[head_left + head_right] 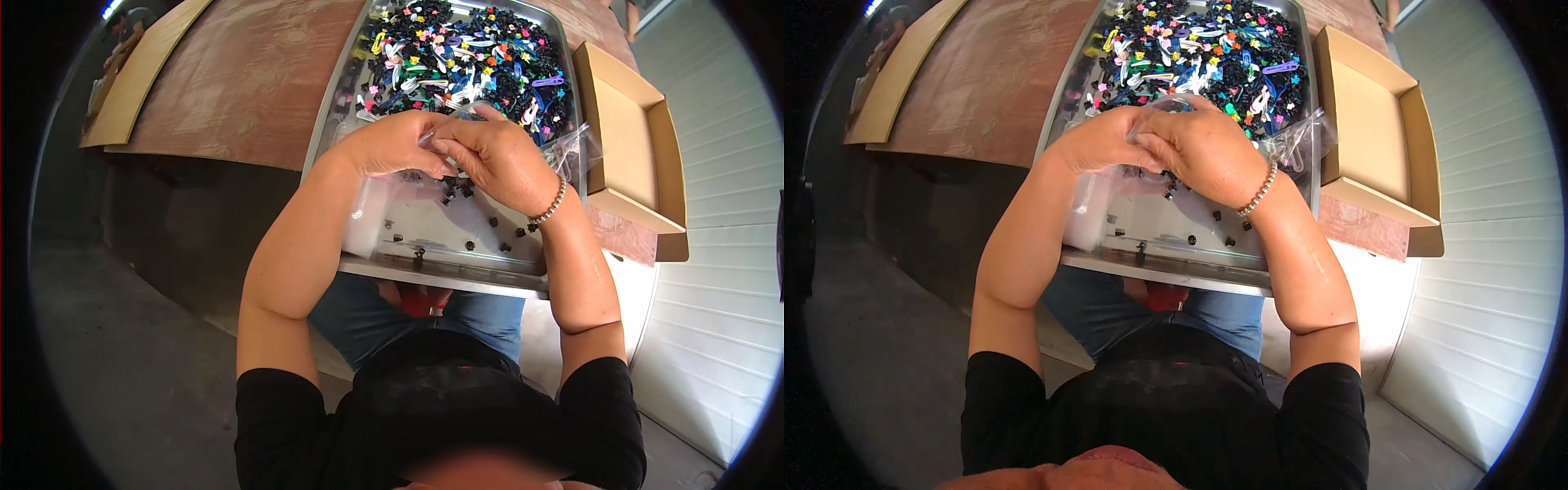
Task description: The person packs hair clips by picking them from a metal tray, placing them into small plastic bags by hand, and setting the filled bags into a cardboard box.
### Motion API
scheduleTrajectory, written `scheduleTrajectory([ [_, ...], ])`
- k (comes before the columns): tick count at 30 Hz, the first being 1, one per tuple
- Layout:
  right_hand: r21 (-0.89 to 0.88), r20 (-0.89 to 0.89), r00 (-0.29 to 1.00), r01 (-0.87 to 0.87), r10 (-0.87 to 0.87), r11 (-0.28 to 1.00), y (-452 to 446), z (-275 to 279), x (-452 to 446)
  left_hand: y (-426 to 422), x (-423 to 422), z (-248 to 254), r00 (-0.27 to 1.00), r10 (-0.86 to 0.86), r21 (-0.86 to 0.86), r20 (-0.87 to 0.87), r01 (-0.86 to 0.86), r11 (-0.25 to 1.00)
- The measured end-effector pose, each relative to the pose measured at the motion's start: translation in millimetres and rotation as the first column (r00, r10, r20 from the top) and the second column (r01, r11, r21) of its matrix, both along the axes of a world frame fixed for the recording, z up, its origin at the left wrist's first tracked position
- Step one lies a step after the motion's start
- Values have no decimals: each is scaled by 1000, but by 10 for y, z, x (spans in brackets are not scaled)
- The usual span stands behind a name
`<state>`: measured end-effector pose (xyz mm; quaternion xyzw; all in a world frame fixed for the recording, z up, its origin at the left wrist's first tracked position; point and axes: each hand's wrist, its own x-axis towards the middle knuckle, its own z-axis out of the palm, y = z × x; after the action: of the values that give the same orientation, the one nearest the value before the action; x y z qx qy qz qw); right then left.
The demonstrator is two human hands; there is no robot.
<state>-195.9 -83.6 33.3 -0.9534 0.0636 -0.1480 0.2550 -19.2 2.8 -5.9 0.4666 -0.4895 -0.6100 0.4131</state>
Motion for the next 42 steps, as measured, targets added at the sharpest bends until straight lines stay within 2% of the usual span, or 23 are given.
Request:
scheduleTrajectory([
  [2, 10, 47, 999, 11, -12, 1000, 16, -13, 10, 9, -8, 23, 996, -11, 1, -92, 11, 1000],
  [4, 22, 96, 995, 22, -24, 1000, 24, -31, 22, -1, -18, -39, 996, 5, -21, -94, -7, 1000],
  [6, 10, 243, 970, -14, 11, 1000, 17, -44, 34, -21, 4, -104, 995, 19, -45, -95, -23, 999],
  [7, 7, 242, 970, -15, 13, 1000, -1, -36, 24, -43, 39, -124, 994, 28, -39, -107, -33, 999],
  [9, 140, 306, 937, 129, -167, 982, -67, -2, -34, -54, 74, -130, 992, 41, -36, -122, -45, 998],
  [10, 266, 262, 918, 230, -299, 936, -65, 47, -74, -51, 81, -106, 990, 134, -23, -35, -135, 991],
  [11, 278, 109, 935, 297, -337, 914, -96, 108, -128, -49, 92, -89, 973, 226, -17, 52, -225, 974],
  [12, 278, -44, 929, 364, -367, 889, -135, 150, -189, -54, 119, -93, 972, 230, -23, 49, -229, 973],
  [13, 273, -44, 931, 361, -363, 892, -174, 120, -252, -61, 154, -99, 966, 250, -31, 68, -248, 968],
  [15, 79, -287, 950, 149, -121, 986, -230, -58, -362, -64, 179, -94, 951, 287, -45, 112, -284, 958],
  [18, 14, -287, 956, 74, -66, 997, -131, -281, -486, -60, 167, -82, 948, 290, -41, 131, -287, 957],
  [19, 48, -349, 936, 71, -50, 996, -100, -308, -487, -55, 157, -84, 948, 291, -42, 127, -288, 957],
  [24, 4, -331, 941, 83, -78, 997, 133, -384, -350, -65, 132, -95, 952, 264, -42, 158, -260, 965],
  [26, 50, -287, 957, 61, -44, 997, 152, -420, -302, -63, 139, -88, 955, 256, -38, 151, -253, 967],
  [28, 26, -278, 960, 32, -23, 999, 100, -507, -286, -60, 146, -83, 958, 248, -33, 145, -246, 969],
  [30, -62, -183, 982, -55, 43, 997, 49, -601, -285, -66, 149, -98, 958, 236, -34, 162, -233, 972],
  [34, -24, -213, 977, -24, 18, 999, 52, -546, -278, -70, 142, -109, 958, 218, -32, 186, -216, 976],
  [36, 98, -331, 943, 74, -38, 992, 83, -457, -268, -72, 147, -122, 962, 198, -33, 189, -196, 980],
  [40, 89, -252, 967, 61, -37, 994, 34, -488, -295, -80, 164, -157, 969, 186, -47, 162, -180, 982],
  [42, 162, -280, 960, 26, 21, 987, -20, -496, -297, -75, 162, -152, 973, 176, -34, 150, -173, 984],
])
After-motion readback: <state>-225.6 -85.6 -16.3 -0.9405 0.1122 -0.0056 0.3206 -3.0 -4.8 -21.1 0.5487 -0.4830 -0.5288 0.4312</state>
